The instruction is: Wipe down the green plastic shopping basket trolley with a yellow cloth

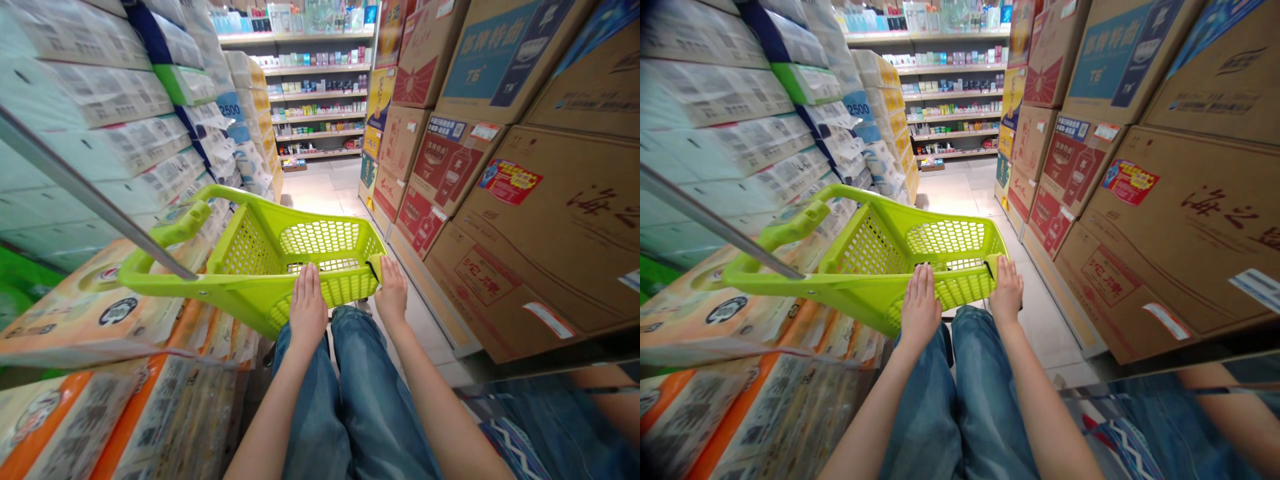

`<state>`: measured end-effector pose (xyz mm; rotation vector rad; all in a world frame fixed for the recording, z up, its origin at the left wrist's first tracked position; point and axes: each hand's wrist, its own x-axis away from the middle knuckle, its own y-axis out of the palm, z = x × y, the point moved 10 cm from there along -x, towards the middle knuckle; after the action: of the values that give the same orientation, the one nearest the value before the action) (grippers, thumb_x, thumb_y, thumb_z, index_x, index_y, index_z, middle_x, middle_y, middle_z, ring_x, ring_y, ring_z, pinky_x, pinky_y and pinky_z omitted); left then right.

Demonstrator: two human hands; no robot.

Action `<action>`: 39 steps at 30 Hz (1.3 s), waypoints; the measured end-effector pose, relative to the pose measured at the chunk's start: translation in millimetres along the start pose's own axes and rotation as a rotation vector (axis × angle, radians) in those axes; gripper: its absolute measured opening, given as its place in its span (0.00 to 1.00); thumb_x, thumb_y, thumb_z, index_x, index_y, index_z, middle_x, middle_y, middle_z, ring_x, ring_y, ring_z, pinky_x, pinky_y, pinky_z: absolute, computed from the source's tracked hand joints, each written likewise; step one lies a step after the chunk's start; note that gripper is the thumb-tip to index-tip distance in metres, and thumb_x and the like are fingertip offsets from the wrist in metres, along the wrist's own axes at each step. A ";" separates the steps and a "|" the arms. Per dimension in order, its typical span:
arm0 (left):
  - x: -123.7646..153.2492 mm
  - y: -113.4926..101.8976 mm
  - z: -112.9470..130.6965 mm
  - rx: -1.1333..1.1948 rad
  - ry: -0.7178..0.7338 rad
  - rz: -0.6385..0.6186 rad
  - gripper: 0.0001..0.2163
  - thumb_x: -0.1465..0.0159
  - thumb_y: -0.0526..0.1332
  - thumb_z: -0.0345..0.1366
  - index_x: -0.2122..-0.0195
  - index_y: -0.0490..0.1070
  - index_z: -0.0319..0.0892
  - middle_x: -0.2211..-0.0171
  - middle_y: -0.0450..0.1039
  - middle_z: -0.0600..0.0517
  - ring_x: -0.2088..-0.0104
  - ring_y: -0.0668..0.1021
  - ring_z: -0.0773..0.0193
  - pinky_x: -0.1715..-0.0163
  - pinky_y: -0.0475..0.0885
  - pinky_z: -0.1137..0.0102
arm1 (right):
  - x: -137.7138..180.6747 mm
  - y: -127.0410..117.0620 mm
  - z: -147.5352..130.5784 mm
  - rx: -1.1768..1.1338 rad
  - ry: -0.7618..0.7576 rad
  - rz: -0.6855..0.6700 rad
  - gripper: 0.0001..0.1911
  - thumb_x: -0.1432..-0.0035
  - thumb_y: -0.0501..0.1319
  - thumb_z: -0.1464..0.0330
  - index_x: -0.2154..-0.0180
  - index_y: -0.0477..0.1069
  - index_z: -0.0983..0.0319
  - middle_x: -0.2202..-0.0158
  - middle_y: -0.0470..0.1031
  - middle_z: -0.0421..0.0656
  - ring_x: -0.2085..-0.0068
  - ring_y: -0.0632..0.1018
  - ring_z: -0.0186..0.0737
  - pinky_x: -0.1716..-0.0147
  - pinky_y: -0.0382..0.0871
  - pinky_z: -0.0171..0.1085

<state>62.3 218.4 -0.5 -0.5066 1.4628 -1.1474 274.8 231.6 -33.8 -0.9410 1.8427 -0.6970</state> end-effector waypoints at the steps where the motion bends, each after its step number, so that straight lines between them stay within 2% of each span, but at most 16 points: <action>1: 0.1 -0.1 -0.7 -0.001 -0.001 0.004 0.37 0.39 0.52 0.24 0.29 0.39 0.32 0.30 0.52 0.36 0.28 0.51 0.52 0.31 0.54 0.54 | 2.8 3.0 -16.4 -0.001 -0.015 -0.012 0.46 0.52 0.51 0.83 0.31 0.52 0.61 0.32 0.62 0.48 0.30 0.59 0.47 0.36 0.57 0.51; 6: 0.3 1.0 -4.2 -0.031 -0.008 -0.009 0.35 0.38 0.52 0.24 0.29 0.43 0.32 0.30 0.52 0.37 0.28 0.51 0.53 0.31 0.54 0.55 | 21.4 20.0 -111.2 -0.036 -0.184 -0.112 0.37 0.43 0.48 0.81 0.32 0.55 0.62 0.31 0.60 0.48 0.30 0.57 0.47 0.33 0.51 0.53; 8: 0.3 2.5 -5.5 -0.053 -0.018 -0.030 0.32 0.37 0.50 0.25 0.30 0.46 0.31 0.30 0.52 0.38 0.28 0.52 0.53 0.31 0.54 0.56 | 26.1 22.7 -132.5 -0.071 -0.223 -0.127 0.34 0.40 0.48 0.79 0.32 0.55 0.63 0.31 0.59 0.49 0.29 0.56 0.46 0.33 0.52 0.51; 10: 0.3 3.5 -5.8 -0.060 -0.024 -0.045 0.31 0.36 0.50 0.25 0.30 0.48 0.30 0.30 0.52 0.37 0.28 0.52 0.53 0.31 0.54 0.56 | 27.5 23.6 -138.4 -0.096 -0.249 -0.135 0.34 0.39 0.48 0.79 0.32 0.55 0.63 0.31 0.59 0.49 0.29 0.56 0.45 0.33 0.51 0.51; 13: 0.3 2.0 -3.7 -0.034 -0.018 -0.033 0.34 0.38 0.52 0.25 0.30 0.45 0.30 0.30 0.51 0.37 0.28 0.51 0.52 0.31 0.53 0.55 | 26.2 23.1 -126.7 -0.096 -0.310 -0.150 0.37 0.42 0.48 0.81 0.32 0.54 0.61 0.31 0.61 0.48 0.29 0.56 0.43 0.32 0.46 0.53; 16: 0.3 0.7 -1.7 -0.005 -0.007 -0.023 0.37 0.40 0.53 0.25 0.29 0.41 0.32 0.29 0.51 0.37 0.28 0.50 0.52 0.31 0.53 0.54 | 20.5 17.0 -95.3 -0.072 -0.332 -0.126 0.39 0.45 0.48 0.82 0.32 0.54 0.59 0.32 0.63 0.47 0.29 0.56 0.42 0.31 0.44 0.54; 23: 0.2 2.3 -1.2 -0.011 0.000 -0.046 0.37 0.39 0.53 0.26 0.29 0.40 0.31 0.29 0.49 0.37 0.28 0.49 0.53 0.31 0.52 0.56 | -3.9 -0.2 8.6 -0.036 -0.128 -0.039 0.43 0.51 0.49 0.84 0.33 0.57 0.59 0.33 0.65 0.47 0.31 0.60 0.43 0.34 0.52 0.54; 25: 0.1 3.1 -1.1 -0.013 0.002 -0.047 0.37 0.39 0.53 0.26 0.29 0.41 0.31 0.29 0.48 0.37 0.28 0.49 0.53 0.30 0.51 0.56 | -7.9 -1.0 21.9 -0.054 -0.088 -0.036 0.45 0.54 0.49 0.84 0.33 0.57 0.58 0.34 0.65 0.47 0.31 0.61 0.43 0.34 0.54 0.55; 27: 0.0 3.2 -1.3 -0.012 0.001 -0.040 0.37 0.39 0.53 0.25 0.29 0.41 0.30 0.29 0.49 0.37 0.28 0.49 0.53 0.30 0.52 0.56 | -9.0 -1.1 23.1 -0.066 -0.030 -0.027 0.45 0.54 0.49 0.84 0.33 0.57 0.59 0.34 0.65 0.47 0.31 0.61 0.44 0.35 0.57 0.53; 29: 0.0 2.8 -2.0 -0.007 -0.003 -0.030 0.37 0.39 0.53 0.25 0.29 0.40 0.31 0.29 0.49 0.37 0.28 0.49 0.53 0.31 0.52 0.56 | -5.9 -0.3 9.7 -0.045 0.025 -0.019 0.45 0.53 0.49 0.84 0.33 0.56 0.60 0.33 0.64 0.48 0.30 0.59 0.46 0.37 0.59 0.52; 31: 0.3 2.8 -3.3 -0.005 -0.008 -0.024 0.37 0.39 0.53 0.25 0.29 0.40 0.31 0.29 0.50 0.37 0.28 0.50 0.53 0.31 0.52 0.55 | 0.7 4.3 -21.8 -0.004 0.011 -0.040 0.44 0.52 0.49 0.83 0.32 0.55 0.61 0.32 0.61 0.48 0.29 0.57 0.47 0.36 0.58 0.53; 33: 0.8 3.6 -5.1 -0.012 -0.013 -0.024 0.37 0.39 0.52 0.25 0.29 0.40 0.31 0.29 0.50 0.37 0.28 0.50 0.53 0.31 0.52 0.56 | 10.1 13.5 -65.7 0.014 -0.081 -0.092 0.43 0.50 0.49 0.83 0.32 0.54 0.61 0.31 0.60 0.47 0.29 0.55 0.46 0.33 0.52 0.54; 36: 1.5 4.5 -7.1 -0.043 -0.015 -0.027 0.34 0.37 0.51 0.26 0.29 0.43 0.30 0.29 0.49 0.37 0.28 0.50 0.54 0.31 0.53 0.56 | 24.0 25.1 -120.9 -0.026 -0.201 -0.147 0.37 0.43 0.48 0.81 0.32 0.55 0.61 0.30 0.58 0.47 0.29 0.55 0.43 0.33 0.50 0.52; 39: 1.4 4.4 -7.0 -0.065 -0.012 -0.037 0.32 0.36 0.50 0.26 0.30 0.46 0.30 0.29 0.50 0.38 0.28 0.50 0.54 0.31 0.53 0.56 | 29.3 26.7 -139.1 -0.068 -0.239 -0.136 0.35 0.40 0.48 0.79 0.32 0.55 0.61 0.31 0.59 0.47 0.29 0.55 0.43 0.31 0.45 0.54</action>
<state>56.8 221.7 -5.9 -0.5869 1.4901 -1.1266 132.0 231.7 -10.8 -1.1513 1.6108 -0.5790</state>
